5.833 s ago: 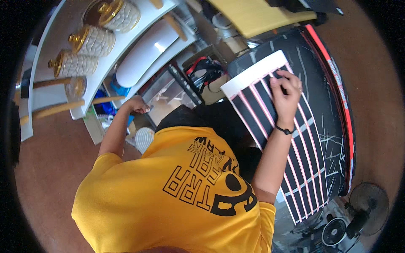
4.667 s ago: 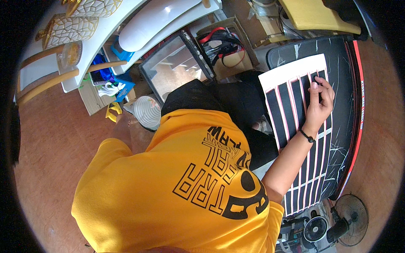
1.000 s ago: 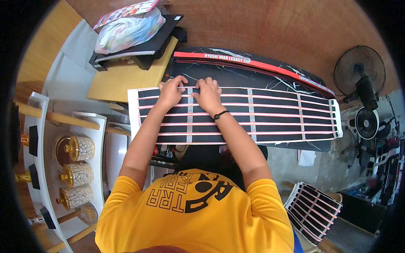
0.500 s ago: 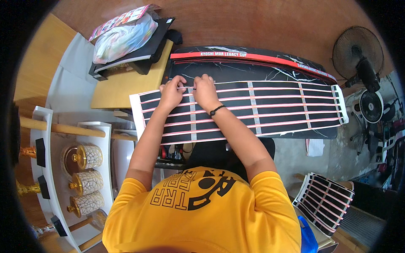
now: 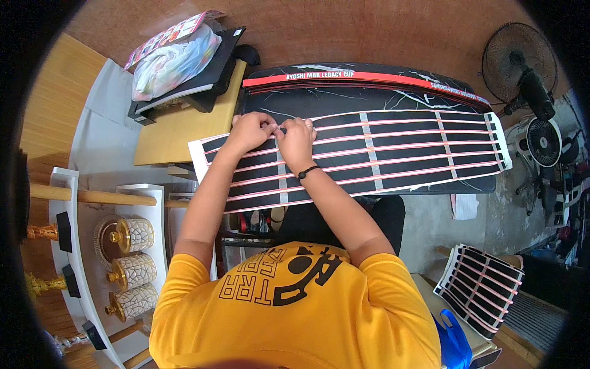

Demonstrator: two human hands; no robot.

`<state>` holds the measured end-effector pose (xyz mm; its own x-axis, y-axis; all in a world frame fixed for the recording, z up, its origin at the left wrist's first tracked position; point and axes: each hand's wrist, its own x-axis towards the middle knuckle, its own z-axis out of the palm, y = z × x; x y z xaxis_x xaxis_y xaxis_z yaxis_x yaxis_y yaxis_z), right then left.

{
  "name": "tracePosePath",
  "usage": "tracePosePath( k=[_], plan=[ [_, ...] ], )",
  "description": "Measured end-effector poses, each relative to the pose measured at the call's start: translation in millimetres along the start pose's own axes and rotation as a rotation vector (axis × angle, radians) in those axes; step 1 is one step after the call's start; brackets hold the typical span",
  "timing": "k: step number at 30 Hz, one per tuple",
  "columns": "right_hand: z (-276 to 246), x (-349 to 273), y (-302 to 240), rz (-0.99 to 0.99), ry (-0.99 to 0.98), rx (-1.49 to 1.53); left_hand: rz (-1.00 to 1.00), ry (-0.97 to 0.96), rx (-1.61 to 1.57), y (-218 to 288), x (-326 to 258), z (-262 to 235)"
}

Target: The person applies a red grip tape to the handle of a table tennis racket, smoothing it along the length. Then the person places a rectangular racket frame with pink and white strings onto the table and adjusts the strings.

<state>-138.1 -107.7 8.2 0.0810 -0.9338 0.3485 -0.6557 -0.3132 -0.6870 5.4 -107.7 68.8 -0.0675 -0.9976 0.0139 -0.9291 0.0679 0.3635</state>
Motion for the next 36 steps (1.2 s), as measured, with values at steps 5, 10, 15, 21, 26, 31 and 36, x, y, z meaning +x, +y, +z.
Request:
tracePosePath(
  k=[5,10,15,21,26,31,36],
  plan=[
    [4.5,-1.4,10.4,-0.025,-0.011,0.077,0.221,-0.218,0.028,0.6,29.1,-17.7],
    [7.2,-1.2,13.1,-0.04,0.025,0.113,0.302,-0.465,0.185,11.4,54.5,-29.1],
    [10.0,-1.8,15.9,-0.047,0.075,0.148,0.292,-0.599,0.179,21.1,66.5,-33.4],
    [9.3,-2.1,15.5,-0.067,0.094,0.191,0.307,-0.672,0.091,13.2,78.3,-24.6],
    [10.7,-2.3,14.9,-0.081,0.087,0.198,0.201,-0.696,-0.07,0.9,77.9,-19.9],
    [12.1,-2.1,14.3,-0.136,0.116,0.168,0.14,-0.709,-0.09,-6.0,81.6,-13.3],
    [7.7,-4.3,13.9,-0.166,0.115,0.208,0.188,-0.562,-0.043,-23.5,82.8,-8.8]
  ],
)
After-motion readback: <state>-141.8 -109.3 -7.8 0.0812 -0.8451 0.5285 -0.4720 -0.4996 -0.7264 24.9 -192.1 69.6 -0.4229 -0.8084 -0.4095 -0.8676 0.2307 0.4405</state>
